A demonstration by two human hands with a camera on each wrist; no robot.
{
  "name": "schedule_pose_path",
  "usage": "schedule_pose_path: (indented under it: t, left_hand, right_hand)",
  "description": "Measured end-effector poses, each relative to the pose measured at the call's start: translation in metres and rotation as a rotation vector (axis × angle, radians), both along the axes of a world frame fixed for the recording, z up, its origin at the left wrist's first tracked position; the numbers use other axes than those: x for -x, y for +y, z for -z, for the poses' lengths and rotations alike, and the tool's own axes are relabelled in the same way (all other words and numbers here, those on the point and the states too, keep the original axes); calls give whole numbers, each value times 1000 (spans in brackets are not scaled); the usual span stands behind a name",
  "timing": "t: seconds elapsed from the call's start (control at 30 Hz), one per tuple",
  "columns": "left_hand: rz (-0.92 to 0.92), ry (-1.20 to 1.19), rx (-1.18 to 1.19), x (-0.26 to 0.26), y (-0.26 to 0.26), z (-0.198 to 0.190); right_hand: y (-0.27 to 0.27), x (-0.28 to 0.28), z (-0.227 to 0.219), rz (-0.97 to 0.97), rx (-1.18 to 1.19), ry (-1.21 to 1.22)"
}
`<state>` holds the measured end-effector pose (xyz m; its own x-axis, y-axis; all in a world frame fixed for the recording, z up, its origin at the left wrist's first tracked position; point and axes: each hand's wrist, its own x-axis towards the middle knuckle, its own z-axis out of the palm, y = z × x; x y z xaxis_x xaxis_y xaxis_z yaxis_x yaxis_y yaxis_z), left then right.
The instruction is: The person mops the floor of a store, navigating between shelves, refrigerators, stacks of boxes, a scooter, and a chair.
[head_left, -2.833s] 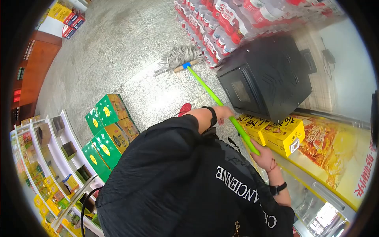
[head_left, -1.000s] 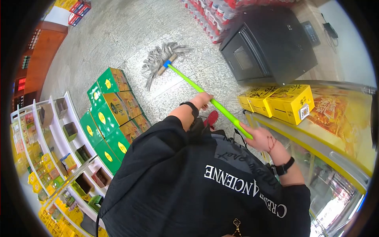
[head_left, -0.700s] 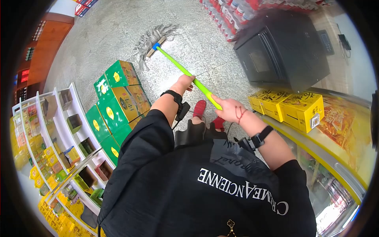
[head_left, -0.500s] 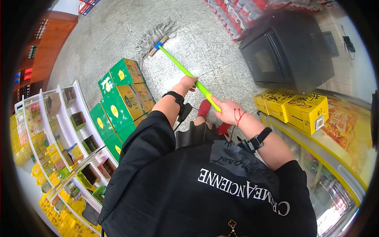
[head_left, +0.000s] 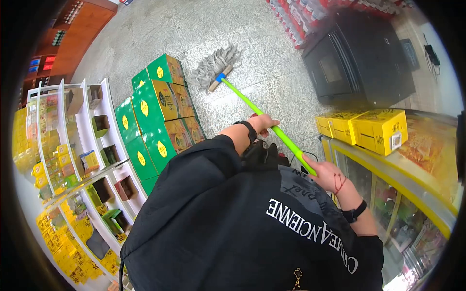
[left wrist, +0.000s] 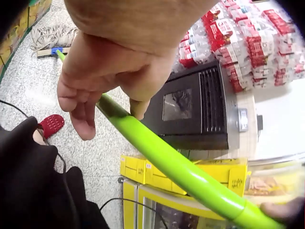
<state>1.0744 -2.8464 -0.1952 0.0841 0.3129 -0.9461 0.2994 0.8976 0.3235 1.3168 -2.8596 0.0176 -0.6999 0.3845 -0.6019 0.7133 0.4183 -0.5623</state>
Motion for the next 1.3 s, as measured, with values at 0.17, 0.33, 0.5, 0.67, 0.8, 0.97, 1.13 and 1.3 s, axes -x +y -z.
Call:
schedule_pose_path:
  t: [0.17,0.33,0.5,0.67,0.8,0.97,1.13,1.3]
  left_hand:
    - [145,-133,109,-70,-51,-48]
    - [233,-189,74,-130,-96,-64]
    - [304,-121,102,-141,-112,-71]
    - [45,-37,28,-90,-129,-76]
    - [-159,-41,-144,-32,-127,16]
    - [-193,164,-157,52,-103,2]
    - [-187,165,-210,86,-97,22]
    - [-166,162,-191,53,-115,23]
  right_hand:
    - [-59,-86,-34,12,-21,-7]
    - [-97,-143,-70,14,-15,-105]
    - [-113,-145,-71,17,-32,-129]
    - [-122,-94,-35,61,-72,-31]
    - [-122,-32,20,87,-85,44]
    - [-101,68,55,107,-78,85]
    - [-94,99,56,103,-105,85]
    - [-113,67,59,103,-58,61]
